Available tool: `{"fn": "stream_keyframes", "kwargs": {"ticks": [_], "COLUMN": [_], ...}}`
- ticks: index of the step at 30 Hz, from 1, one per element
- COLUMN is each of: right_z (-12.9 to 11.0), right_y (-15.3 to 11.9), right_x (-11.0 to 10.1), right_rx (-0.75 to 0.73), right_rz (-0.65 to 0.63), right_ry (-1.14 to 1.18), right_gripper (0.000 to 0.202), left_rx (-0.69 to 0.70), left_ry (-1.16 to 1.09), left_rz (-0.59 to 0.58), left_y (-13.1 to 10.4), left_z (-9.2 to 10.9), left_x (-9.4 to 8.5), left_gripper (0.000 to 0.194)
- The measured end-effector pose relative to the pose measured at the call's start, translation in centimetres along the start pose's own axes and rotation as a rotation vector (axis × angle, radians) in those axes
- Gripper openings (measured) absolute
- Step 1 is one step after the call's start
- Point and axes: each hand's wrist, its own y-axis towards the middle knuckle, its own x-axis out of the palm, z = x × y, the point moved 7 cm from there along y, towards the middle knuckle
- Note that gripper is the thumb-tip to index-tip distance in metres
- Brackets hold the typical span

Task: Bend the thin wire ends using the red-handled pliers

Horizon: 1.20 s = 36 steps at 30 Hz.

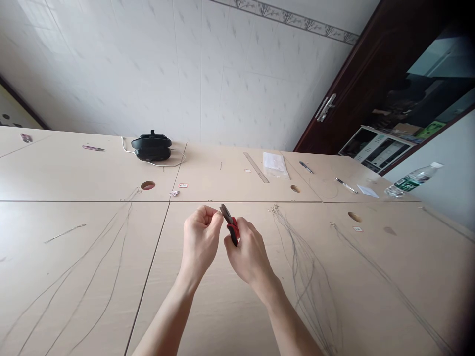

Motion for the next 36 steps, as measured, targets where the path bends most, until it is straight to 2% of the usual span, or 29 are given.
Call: {"fn": "stream_keyframes", "kwargs": {"ticks": [17,23,29,36], "right_z": [0.9,2.0,4.1,5.0], "right_y": [0.4,1.1,1.9,1.9], "right_x": [0.9,1.6,2.9,4.2], "right_rx": [0.060,0.098,0.142,0.120], "right_rz": [-0.063,-0.051,-0.048,-0.051], "right_ry": [-0.022,-0.094,-0.147,-0.169], "right_gripper": [0.020,0.017,0.011,0.010], "left_rx": [0.001,-0.032,-0.064,-0.070], "left_ry": [0.037,0.062,0.069,0.023], "left_rz": [0.001,-0.061,-0.192,-0.283], "left_y": [0.3,1.0,2.1,2.7], "left_z": [-0.5,-1.4,-3.1,-5.4], "left_x": [0.2,0.7,1.8,1.4], "left_gripper": [0.016,0.015,0.016,0.019]}}
